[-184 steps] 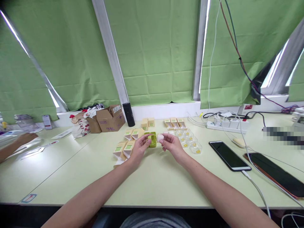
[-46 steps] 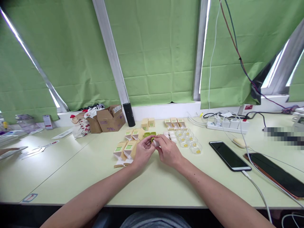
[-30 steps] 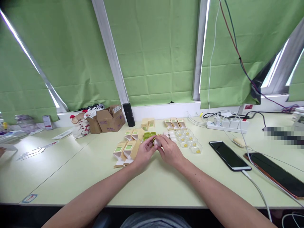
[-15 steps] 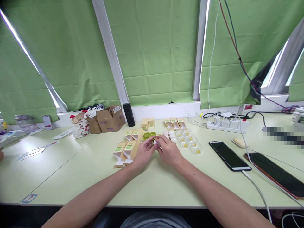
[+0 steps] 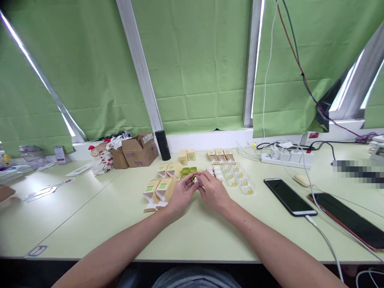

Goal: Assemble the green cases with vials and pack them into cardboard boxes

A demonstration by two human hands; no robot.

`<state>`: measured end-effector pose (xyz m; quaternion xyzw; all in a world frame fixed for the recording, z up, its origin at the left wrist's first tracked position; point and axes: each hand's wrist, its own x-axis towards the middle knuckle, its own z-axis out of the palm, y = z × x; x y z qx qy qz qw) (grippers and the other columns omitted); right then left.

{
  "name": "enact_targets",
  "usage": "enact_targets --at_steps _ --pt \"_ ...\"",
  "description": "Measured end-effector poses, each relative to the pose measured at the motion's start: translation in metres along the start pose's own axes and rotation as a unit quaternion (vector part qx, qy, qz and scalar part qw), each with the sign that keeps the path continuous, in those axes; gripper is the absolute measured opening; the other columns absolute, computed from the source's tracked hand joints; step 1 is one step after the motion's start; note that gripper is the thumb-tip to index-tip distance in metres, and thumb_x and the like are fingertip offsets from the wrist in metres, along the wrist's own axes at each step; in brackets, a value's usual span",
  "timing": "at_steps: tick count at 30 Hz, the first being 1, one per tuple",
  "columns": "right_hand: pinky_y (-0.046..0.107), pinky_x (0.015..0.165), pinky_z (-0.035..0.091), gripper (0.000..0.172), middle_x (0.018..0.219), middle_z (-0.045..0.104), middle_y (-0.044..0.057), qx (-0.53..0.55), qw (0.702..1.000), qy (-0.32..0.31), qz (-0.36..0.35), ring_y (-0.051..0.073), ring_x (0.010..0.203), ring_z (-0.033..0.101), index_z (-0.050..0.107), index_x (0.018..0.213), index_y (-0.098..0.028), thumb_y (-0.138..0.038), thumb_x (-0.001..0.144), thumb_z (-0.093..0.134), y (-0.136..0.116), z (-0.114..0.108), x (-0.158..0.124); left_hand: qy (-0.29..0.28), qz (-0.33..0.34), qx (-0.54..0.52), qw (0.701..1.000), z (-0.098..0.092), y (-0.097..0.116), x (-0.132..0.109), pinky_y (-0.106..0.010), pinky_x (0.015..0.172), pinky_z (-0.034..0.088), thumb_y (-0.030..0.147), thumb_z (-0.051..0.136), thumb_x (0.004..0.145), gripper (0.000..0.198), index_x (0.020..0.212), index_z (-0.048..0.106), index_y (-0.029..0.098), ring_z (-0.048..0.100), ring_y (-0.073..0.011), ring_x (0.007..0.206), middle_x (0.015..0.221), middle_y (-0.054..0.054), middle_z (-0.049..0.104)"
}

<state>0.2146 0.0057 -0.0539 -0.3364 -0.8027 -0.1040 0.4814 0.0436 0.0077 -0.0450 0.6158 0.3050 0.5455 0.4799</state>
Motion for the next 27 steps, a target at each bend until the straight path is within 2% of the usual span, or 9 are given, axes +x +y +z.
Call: enact_targets --at_steps 8,15,22,27 --pt "0.031 0.065 0.060 0.022 0.112 0.070 0.012 -0.006 1.000 -0.005 0.007 0.021 0.082 0.072 0.064 0.112 -0.020 -0.006 0.096 0.057 0.0011 0.0013 -0.0002 0.004 -0.002 0.001 1.000 0.0007 0.0027 -0.0005 -0.046 0.114 0.058 0.035 0.089 0.084 0.054 0.130 0.072 0.012 0.073 -0.0306 0.125 0.129 -0.018 0.077" --pt "0.032 0.064 0.061 0.025 0.113 0.071 0.012 0.009 1.000 -0.004 0.018 0.020 0.080 0.071 0.064 0.116 -0.021 -0.007 0.096 0.056 0.0018 0.0026 -0.0022 0.003 0.002 -0.017 1.000 -0.0009 -0.0014 0.0007 -0.048 0.116 0.056 0.035 0.090 0.083 0.056 0.131 0.073 0.013 0.072 -0.0313 0.127 0.130 -0.018 0.077" --pt "0.041 0.081 0.067 0.039 0.133 0.068 0.016 0.067 0.997 -0.019 0.033 0.029 0.113 0.072 0.059 0.133 -0.024 -0.009 0.096 0.058 0.0033 -0.0014 -0.0036 0.004 -0.023 -0.040 0.999 -0.0031 -0.0067 0.0032 -0.048 0.109 0.060 0.037 0.092 0.080 0.061 0.133 0.074 0.013 0.074 -0.0320 0.123 0.129 -0.017 0.078" --pt "0.046 0.089 0.065 0.049 0.132 0.068 0.015 0.089 0.995 -0.032 0.041 0.027 0.103 0.072 0.052 0.143 -0.025 -0.012 0.097 0.061 0.0037 -0.0019 -0.0029 -0.006 -0.032 -0.041 0.999 -0.0057 -0.0057 0.0044 -0.048 0.109 0.060 0.039 0.092 0.080 0.060 0.133 0.075 0.015 0.074 -0.0322 0.122 0.128 -0.016 0.079"
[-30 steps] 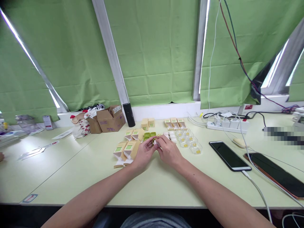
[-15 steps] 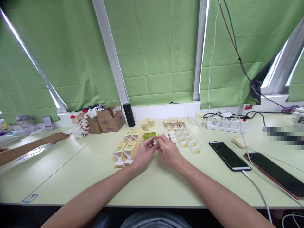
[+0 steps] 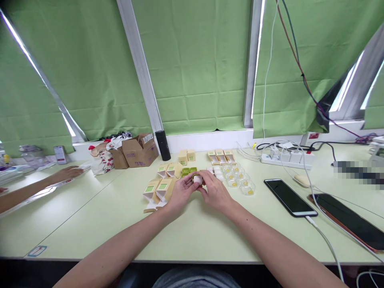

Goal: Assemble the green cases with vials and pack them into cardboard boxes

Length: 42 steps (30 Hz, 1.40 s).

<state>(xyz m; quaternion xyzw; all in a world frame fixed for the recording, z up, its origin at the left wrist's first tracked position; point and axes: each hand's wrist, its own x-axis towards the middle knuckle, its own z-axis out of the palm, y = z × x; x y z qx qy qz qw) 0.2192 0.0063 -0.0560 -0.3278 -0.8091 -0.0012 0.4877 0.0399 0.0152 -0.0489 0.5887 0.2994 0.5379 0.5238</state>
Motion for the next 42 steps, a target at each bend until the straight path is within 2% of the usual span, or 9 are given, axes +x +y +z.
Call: enact_targets --at_steps 8,16,19,22,25,27,30,33,42 --pt "0.040 0.076 0.062 0.047 0.120 0.071 0.012 0.016 0.998 0.016 0.056 0.021 0.080 0.069 0.054 0.139 -0.023 -0.015 0.093 0.063 0.003 0.000 -0.001 -0.009 -0.026 -0.038 0.999 -0.002 -0.001 0.000 -0.054 0.112 0.059 0.042 0.096 0.076 0.076 0.141 0.070 0.012 0.072 -0.0363 0.129 0.134 -0.020 0.076" --pt "0.037 0.068 0.059 0.042 0.118 0.075 0.009 0.011 0.996 0.019 0.091 0.023 0.086 0.071 0.056 0.135 -0.025 -0.021 0.095 0.064 0.004 0.000 -0.002 -0.011 -0.045 -0.065 0.997 -0.001 0.002 -0.001 -0.052 0.101 0.066 0.042 0.098 0.076 0.087 0.149 0.061 0.012 0.075 -0.0360 0.123 0.138 -0.023 0.073" --pt "0.036 0.067 0.059 0.036 0.118 0.075 0.010 0.024 0.995 0.032 0.095 0.023 0.086 0.071 0.057 0.133 -0.025 -0.026 0.098 0.063 0.003 -0.001 -0.001 -0.026 -0.023 -0.054 0.998 0.000 0.007 -0.004 -0.046 0.095 0.067 0.043 0.096 0.079 0.082 0.147 0.061 0.013 0.076 -0.0320 0.116 0.136 -0.022 0.073" --pt "0.035 0.065 0.059 0.034 0.118 0.074 0.011 0.063 0.990 0.049 0.120 0.022 0.082 0.070 0.056 0.132 -0.024 -0.029 0.099 0.062 0.002 -0.003 0.001 -0.028 0.003 -0.015 0.999 -0.002 0.013 -0.007 -0.034 0.078 0.067 0.047 0.088 0.086 0.071 0.144 0.062 0.014 0.079 -0.0249 0.099 0.128 -0.019 0.075" --pt "0.034 0.065 0.059 0.032 0.114 0.075 0.011 0.113 0.981 0.060 0.149 0.021 0.080 0.069 0.056 0.129 -0.024 -0.032 0.099 0.062 -0.001 -0.005 0.004 0.002 0.018 0.039 0.999 -0.005 0.017 -0.007 -0.022 0.058 0.056 0.052 0.080 0.092 0.061 0.137 0.064 0.015 0.075 -0.0169 0.079 0.114 -0.015 0.077" --pt "0.033 0.064 0.058 0.031 0.110 0.076 0.010 0.145 0.973 0.065 0.165 0.021 0.080 0.069 0.057 0.127 -0.023 -0.037 0.099 0.062 -0.002 -0.006 0.006 0.026 0.027 0.064 0.997 -0.008 0.017 -0.005 -0.020 0.053 0.051 0.051 0.079 0.092 0.055 0.132 0.066 0.015 0.071 -0.0141 0.072 0.109 -0.013 0.077" --pt "0.031 0.063 0.056 0.034 0.106 0.076 0.009 0.192 0.960 0.074 0.190 0.020 0.081 0.068 0.058 0.126 -0.024 -0.045 0.100 0.063 -0.004 -0.006 0.008 0.044 0.045 0.092 0.994 -0.010 0.015 -0.004 -0.025 0.062 0.056 0.046 0.079 0.093 0.046 0.128 0.067 0.017 0.073 -0.0170 0.080 0.111 -0.013 0.077" --pt "0.028 0.060 0.053 0.041 0.100 0.074 0.007 0.240 0.942 0.075 0.220 0.019 0.080 0.066 0.057 0.126 -0.023 -0.053 0.099 0.063 -0.004 -0.005 0.008 0.052 0.082 0.138 0.986 -0.009 0.015 -0.005 -0.035 0.085 0.061 0.037 0.075 0.096 0.039 0.129 0.067 0.020 0.075 -0.0253 0.107 0.116 -0.013 0.077" --pt "0.026 0.050 0.046 0.057 0.077 0.067 0.001 0.327 0.895 0.080 0.293 0.016 0.065 0.057 0.066 0.118 -0.021 -0.070 0.090 0.070 0.000 -0.004 0.011 0.023 0.228 0.307 0.924 -0.011 0.019 -0.011 -0.050 0.113 0.049 0.016 0.068 0.096 0.047 0.140 0.069 0.030 0.059 -0.0284 0.126 0.136 -0.010 0.070"
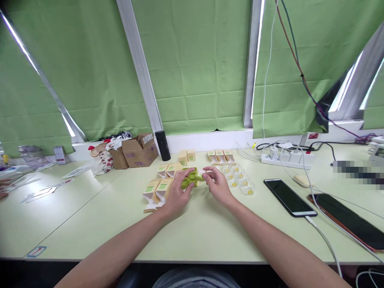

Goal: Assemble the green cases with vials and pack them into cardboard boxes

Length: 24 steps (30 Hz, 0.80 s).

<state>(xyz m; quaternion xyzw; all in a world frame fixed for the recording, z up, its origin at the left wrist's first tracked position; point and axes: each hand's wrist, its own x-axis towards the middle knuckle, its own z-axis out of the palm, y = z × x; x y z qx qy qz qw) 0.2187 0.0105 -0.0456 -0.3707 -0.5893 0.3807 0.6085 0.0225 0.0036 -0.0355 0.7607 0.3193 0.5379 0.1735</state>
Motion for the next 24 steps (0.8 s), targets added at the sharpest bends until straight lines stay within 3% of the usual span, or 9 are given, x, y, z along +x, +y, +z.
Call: enact_targets --at_steps 7,13,18,24 --pt "0.026 0.045 0.045 0.063 0.064 0.059 -0.002 0.030 0.998 -0.003 0.057 0.015 0.057 0.053 0.074 0.109 -0.017 -0.074 0.081 0.076 0.004 0.002 0.003 -0.050 0.067 0.093 0.992 0.001 -0.003 0.000 -0.059 0.117 0.046 0.013 0.061 0.100 0.048 0.141 0.071 0.036 0.048 -0.0321 0.135 0.153 -0.006 0.064" --pt "0.025 0.044 0.041 0.063 0.062 0.058 -0.001 0.033 0.996 -0.020 0.081 0.013 0.053 0.050 0.074 0.087 -0.018 -0.081 0.080 0.073 0.004 0.000 0.003 -0.048 0.075 0.117 0.989 0.002 -0.011 -0.001 -0.061 0.117 0.047 0.014 0.063 0.099 0.049 0.143 0.070 0.034 0.048 -0.0338 0.135 0.154 -0.007 0.063" --pt "0.025 0.047 0.044 0.068 0.071 0.068 0.006 0.056 0.994 -0.028 0.094 0.015 0.062 0.054 0.073 0.077 -0.018 -0.086 0.073 0.075 -0.002 -0.001 0.002 -0.038 0.036 0.108 0.993 0.002 -0.012 0.000 -0.059 0.120 0.046 0.018 0.069 0.097 0.050 0.145 0.068 0.031 0.048 -0.0326 0.138 0.150 -0.007 0.067" --pt "0.024 0.047 0.043 0.069 0.071 0.073 0.008 0.070 0.991 -0.038 0.109 0.015 0.061 0.055 0.074 0.078 -0.018 -0.086 0.070 0.078 -0.003 -0.003 0.002 -0.017 -0.070 0.056 0.996 0.004 -0.010 0.002 -0.049 0.116 0.050 0.030 0.080 0.092 0.047 0.139 0.072 0.026 0.055 -0.0301 0.134 0.134 -0.011 0.070"
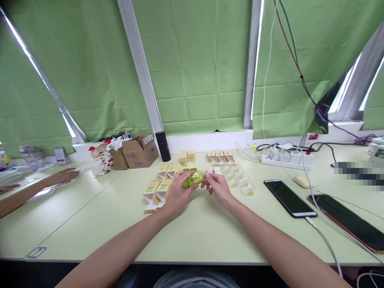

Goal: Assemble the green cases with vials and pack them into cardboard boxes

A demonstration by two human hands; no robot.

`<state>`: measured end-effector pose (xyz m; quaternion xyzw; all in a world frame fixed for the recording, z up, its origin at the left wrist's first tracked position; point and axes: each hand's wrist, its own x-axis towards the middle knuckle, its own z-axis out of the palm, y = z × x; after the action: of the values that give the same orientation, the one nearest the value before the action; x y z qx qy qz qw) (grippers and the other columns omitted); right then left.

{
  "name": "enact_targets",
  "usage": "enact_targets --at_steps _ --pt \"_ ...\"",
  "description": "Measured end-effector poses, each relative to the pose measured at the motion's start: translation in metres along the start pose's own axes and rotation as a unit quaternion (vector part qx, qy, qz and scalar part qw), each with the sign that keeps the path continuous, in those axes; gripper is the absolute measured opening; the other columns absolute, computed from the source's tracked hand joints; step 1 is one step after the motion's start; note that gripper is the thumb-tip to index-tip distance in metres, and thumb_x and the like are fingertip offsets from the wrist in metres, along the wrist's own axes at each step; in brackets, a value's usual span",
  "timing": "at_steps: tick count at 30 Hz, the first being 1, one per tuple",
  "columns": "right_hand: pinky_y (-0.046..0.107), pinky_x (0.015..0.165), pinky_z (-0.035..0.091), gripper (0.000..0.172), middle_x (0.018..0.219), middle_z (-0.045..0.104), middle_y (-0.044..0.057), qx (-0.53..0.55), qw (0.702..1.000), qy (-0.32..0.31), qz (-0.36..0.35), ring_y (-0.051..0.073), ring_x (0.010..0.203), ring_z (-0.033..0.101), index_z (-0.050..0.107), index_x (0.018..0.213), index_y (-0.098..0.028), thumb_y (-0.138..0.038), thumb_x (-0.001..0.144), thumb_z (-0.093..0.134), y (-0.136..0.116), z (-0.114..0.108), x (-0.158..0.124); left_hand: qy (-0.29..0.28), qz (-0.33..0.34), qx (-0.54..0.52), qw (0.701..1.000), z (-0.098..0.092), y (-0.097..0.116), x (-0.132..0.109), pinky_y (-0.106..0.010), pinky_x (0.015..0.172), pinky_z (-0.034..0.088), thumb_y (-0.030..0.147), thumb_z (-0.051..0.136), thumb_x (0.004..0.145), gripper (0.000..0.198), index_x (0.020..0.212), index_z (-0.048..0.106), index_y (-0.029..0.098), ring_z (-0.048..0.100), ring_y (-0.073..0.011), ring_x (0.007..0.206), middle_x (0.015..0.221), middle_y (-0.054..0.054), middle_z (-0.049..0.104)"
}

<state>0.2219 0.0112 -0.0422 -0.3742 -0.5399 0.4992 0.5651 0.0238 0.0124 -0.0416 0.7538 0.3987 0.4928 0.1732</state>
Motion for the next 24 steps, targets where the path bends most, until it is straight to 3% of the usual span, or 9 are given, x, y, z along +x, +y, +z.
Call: enact_targets --at_steps 7,12,15,18,21,24 --pt "0.027 0.048 0.045 0.067 0.065 0.069 0.005 0.006 1.000 -0.024 0.002 0.013 0.052 0.053 0.074 0.082 -0.018 -0.084 0.074 0.077 0.007 -0.002 0.002 0.013 -0.120 -0.085 0.989 0.004 -0.004 0.004 -0.039 0.094 0.059 0.051 0.081 0.089 0.046 0.124 0.080 0.020 0.071 -0.0240 0.100 0.122 -0.012 0.069" --pt "0.029 0.049 0.046 0.069 0.059 0.065 0.003 -0.005 1.000 -0.025 0.001 0.015 0.050 0.055 0.074 0.080 -0.017 -0.086 0.073 0.075 0.012 -0.001 0.004 0.008 -0.159 -0.150 0.976 0.004 -0.006 0.009 -0.039 0.087 0.060 0.060 0.085 0.083 0.052 0.111 0.083 0.016 0.075 -0.0268 0.095 0.115 -0.015 0.078" --pt "0.030 0.051 0.047 0.067 0.058 0.065 0.003 -0.046 0.999 -0.013 -0.006 0.016 0.050 0.056 0.073 0.079 -0.018 -0.085 0.078 0.070 0.014 -0.002 0.005 -0.005 -0.171 -0.189 0.967 0.004 -0.008 0.011 -0.036 0.083 0.059 0.067 0.085 0.080 0.059 0.108 0.084 0.015 0.075 -0.0253 0.089 0.107 -0.013 0.081" --pt "0.032 0.056 0.048 0.058 0.057 0.066 0.004 -0.152 0.988 -0.002 -0.012 0.018 0.052 0.059 0.073 0.080 -0.018 -0.074 0.091 0.059 0.010 -0.003 0.003 -0.017 -0.186 -0.226 0.956 0.005 -0.010 0.014 -0.036 0.083 0.060 0.073 0.083 0.077 0.063 0.102 0.085 0.015 0.074 -0.0232 0.086 0.106 -0.013 0.082" --pt "0.032 0.066 0.047 0.040 0.065 0.072 0.005 -0.354 0.935 -0.018 -0.035 0.021 0.064 0.066 0.075 0.083 -0.020 -0.048 0.101 0.054 -0.003 -0.004 -0.005 -0.014 -0.203 -0.270 0.941 0.005 -0.012 0.015 -0.035 0.083 0.061 0.076 0.084 0.074 0.066 0.099 0.085 0.015 0.074 -0.0221 0.086 0.106 -0.014 0.082" --pt "0.033 0.073 0.046 0.023 0.094 0.081 0.008 -0.552 0.831 -0.031 -0.060 0.026 0.092 0.072 0.080 0.098 -0.023 -0.031 0.101 0.058 -0.021 0.001 -0.018 -0.004 -0.214 -0.295 0.931 0.004 -0.012 0.015 -0.034 0.081 0.061 0.075 0.085 0.073 0.065 0.097 0.085 0.015 0.073 -0.0212 0.083 0.101 -0.013 0.082"
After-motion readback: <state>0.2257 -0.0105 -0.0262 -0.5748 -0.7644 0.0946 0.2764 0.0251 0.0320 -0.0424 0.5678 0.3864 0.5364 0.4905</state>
